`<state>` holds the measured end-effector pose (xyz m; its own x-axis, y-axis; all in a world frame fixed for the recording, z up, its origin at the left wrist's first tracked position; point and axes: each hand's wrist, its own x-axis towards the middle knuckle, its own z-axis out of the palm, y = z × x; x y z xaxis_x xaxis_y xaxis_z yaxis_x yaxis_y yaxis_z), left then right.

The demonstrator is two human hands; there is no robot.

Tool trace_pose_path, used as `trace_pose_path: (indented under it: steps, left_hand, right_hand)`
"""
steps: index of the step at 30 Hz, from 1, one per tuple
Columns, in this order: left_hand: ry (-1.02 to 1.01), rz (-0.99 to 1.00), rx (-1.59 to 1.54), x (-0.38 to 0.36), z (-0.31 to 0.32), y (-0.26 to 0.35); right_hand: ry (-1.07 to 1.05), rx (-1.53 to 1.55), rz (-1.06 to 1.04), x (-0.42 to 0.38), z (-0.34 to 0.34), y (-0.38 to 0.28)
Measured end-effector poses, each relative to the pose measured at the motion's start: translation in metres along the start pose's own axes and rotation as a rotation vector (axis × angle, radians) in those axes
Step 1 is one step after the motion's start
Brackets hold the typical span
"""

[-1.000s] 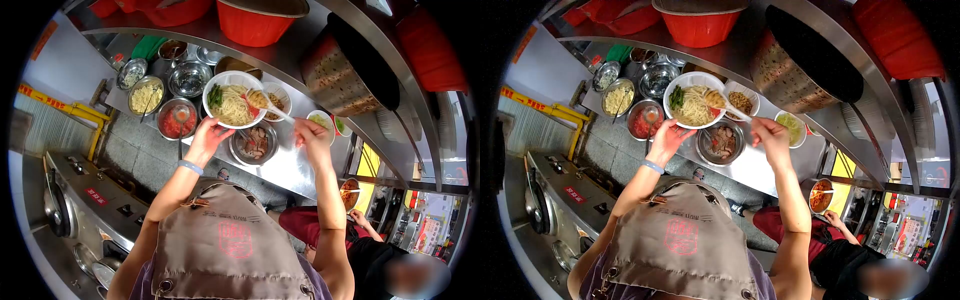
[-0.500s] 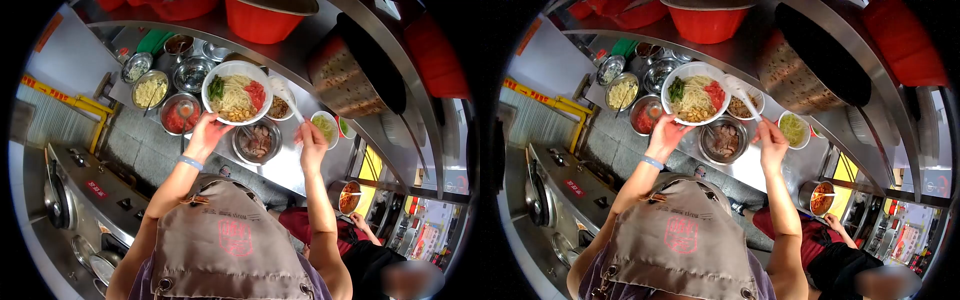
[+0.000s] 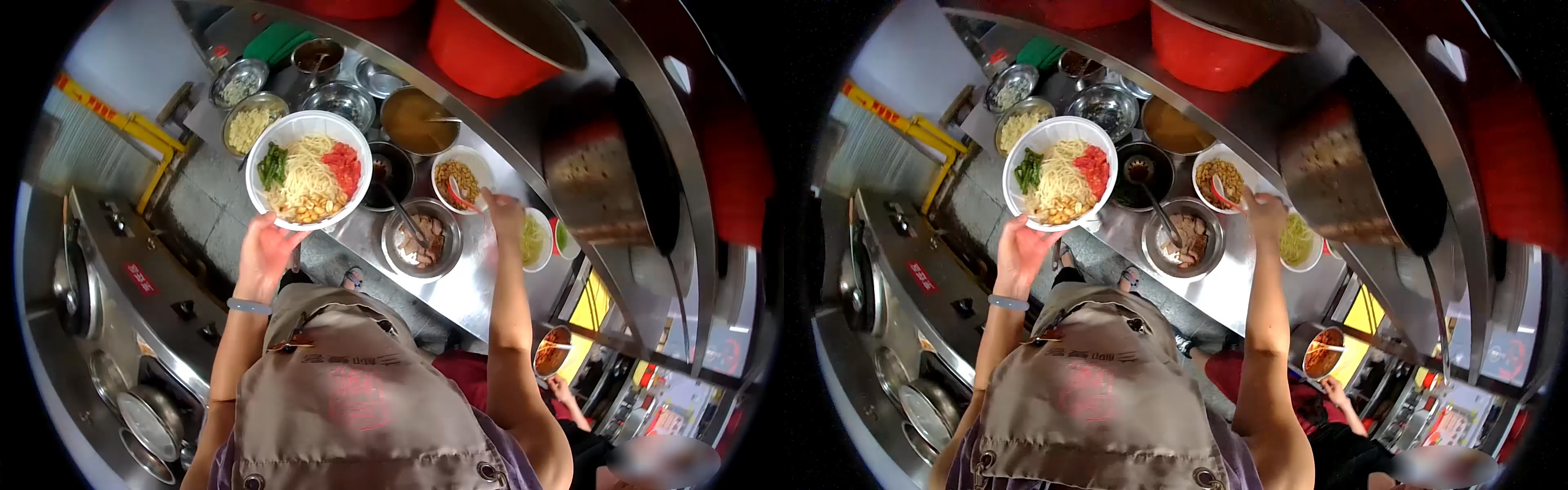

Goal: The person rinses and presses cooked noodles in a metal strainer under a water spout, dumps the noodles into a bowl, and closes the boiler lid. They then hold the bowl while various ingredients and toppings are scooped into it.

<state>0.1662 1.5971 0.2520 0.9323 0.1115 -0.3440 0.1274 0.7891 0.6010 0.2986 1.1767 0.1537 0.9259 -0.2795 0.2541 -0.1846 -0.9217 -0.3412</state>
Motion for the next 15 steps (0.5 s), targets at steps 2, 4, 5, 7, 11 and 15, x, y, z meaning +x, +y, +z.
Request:
trace_pose_path:
  steps: [2,4,5,7,11,15]
  left_hand:
    - [0.019,0.011,-0.025,-0.010,-0.001,0.009]
    - [0.014,0.023,-0.014,-0.014,-0.011,0.010]
    - [0.026,0.042,-0.025,-0.016,-0.014,0.012]
    - [0.038,0.066,-0.028,-0.025,-0.019,0.015]
    - [0.137,0.065,-0.004,-0.030,-0.025,0.017]
    - [0.189,0.061,-0.047,-0.031,-0.032,0.018]
  right_hand:
    - [0.083,0.240,-0.084,0.059,0.062,0.036]
    - [0.163,0.492,-0.154,0.122,0.118,0.063]
    - [-0.195,1.162,0.140,0.156,0.142,0.069]
    - [-0.626,1.777,0.482,0.185,0.162,0.050]
    - [-0.812,2.014,0.014,0.198,0.152,-0.011]
    - [-0.572,0.994,-0.094,0.119,0.059,-0.106]
